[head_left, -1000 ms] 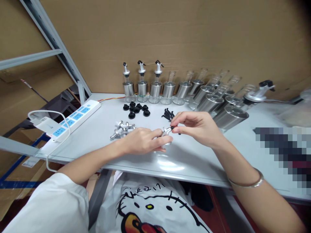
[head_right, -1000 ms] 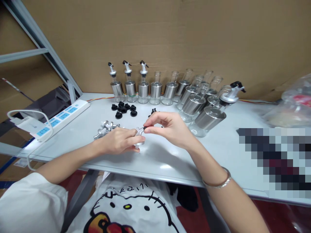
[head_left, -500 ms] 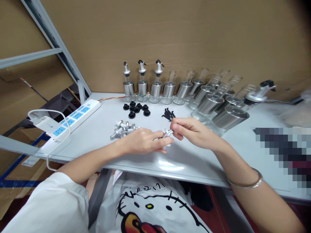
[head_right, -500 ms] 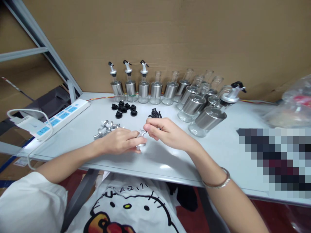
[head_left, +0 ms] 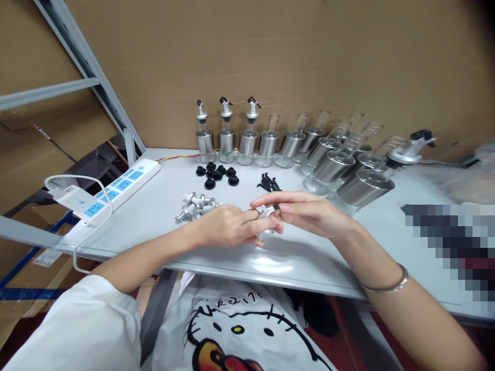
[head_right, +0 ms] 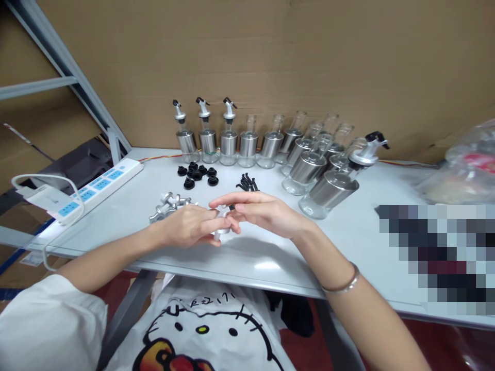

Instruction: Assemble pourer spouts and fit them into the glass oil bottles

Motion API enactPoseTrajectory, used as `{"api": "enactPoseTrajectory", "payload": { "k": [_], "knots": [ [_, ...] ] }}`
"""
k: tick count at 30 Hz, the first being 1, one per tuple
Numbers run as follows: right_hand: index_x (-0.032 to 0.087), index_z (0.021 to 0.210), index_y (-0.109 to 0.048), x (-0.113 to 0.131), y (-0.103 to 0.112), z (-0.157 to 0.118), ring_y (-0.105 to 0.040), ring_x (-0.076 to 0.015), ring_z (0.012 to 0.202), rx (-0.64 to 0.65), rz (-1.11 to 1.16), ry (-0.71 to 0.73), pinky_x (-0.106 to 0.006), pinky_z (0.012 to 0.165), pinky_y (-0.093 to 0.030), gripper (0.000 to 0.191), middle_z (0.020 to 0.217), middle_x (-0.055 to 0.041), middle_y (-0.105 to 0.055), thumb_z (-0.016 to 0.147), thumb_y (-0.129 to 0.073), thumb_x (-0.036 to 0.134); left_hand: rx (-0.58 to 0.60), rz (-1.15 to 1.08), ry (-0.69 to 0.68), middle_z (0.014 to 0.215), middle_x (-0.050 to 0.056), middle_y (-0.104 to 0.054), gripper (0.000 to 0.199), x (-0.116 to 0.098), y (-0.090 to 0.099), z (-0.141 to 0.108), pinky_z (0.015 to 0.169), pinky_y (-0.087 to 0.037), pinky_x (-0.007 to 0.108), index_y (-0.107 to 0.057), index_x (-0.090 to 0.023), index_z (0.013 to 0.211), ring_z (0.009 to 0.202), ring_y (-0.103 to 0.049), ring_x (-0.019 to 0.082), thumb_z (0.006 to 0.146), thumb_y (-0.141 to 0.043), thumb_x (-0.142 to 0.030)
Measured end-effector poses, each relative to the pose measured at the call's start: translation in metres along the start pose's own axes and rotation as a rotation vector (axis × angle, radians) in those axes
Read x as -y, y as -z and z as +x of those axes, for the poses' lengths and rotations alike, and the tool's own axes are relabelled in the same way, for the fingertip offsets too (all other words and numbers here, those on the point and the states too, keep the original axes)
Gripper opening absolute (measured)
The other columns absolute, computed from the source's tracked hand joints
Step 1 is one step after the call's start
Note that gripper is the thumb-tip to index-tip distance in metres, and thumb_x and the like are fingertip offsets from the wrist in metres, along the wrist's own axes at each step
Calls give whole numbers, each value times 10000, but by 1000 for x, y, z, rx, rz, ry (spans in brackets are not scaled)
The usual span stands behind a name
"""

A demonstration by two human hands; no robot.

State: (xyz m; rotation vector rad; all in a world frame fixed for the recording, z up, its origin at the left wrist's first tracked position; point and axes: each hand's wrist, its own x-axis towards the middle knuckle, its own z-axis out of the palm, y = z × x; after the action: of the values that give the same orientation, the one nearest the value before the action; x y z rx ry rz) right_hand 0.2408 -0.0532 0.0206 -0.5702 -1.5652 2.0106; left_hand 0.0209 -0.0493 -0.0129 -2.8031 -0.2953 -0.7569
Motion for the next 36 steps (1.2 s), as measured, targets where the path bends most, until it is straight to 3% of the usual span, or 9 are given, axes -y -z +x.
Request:
{"api": "enactPoseTrajectory", "payload": {
  "k": [3, 8, 12, 26, 36],
  "knots": [
    [164, 1173, -635, 0, 0, -1, -551, -117, 685, 30, 30, -13, -284, 736, -458, 321, 724, 6, -606, 864, -616, 250, 21, 17, -3, 747, -4, -658, 298, 1, -1, -1, 522, -470, 215, -470, -173, 1233, 629, -631, 112, 1017, -355, -343],
    [153, 1048, -654, -2, 0, 0, -521, -127, 723, 65, 69, -3, -262, 647, -441, 226, 810, -23, -570, 848, -633, 255, -46, 36, -58, 768, 4, -673, 288, 1, -2, -1, 451, -399, 219, -410, -162, 1249, 553, -589, 109, 1016, -361, -323],
    [156, 1026, -640, -2, 0, 0, -491, -126, 693, 70, 62, -15, -267, 646, -419, 213, 757, -6, -528, 843, -626, 264, -104, 52, -71, 809, 1, -684, 252, 1, -2, 0, 433, -360, 222, -380, -182, 1230, 497, -556, 90, 1028, -324, -322],
    [160, 977, -614, -1, 0, -1, -470, -123, 620, 76, 47, -60, -284, 634, -380, 186, 674, 22, -492, 818, -627, 257, -63, 60, -100, 804, -9, -642, 297, 0, -4, -2, 444, -354, 216, -332, -191, 1265, 537, -558, 88, 992, -400, -287],
    [151, 953, -634, 0, -1, -1, -428, -104, 577, 81, 44, -33, -265, 602, -365, 176, 640, 37, -465, 791, -623, 219, -99, 50, -119, 791, -14, -640, 261, -1, -2, 0, 422, -342, 201, -363, -185, 1248, 518, -545, 79, 1009, -375, -289]
  ]
}}
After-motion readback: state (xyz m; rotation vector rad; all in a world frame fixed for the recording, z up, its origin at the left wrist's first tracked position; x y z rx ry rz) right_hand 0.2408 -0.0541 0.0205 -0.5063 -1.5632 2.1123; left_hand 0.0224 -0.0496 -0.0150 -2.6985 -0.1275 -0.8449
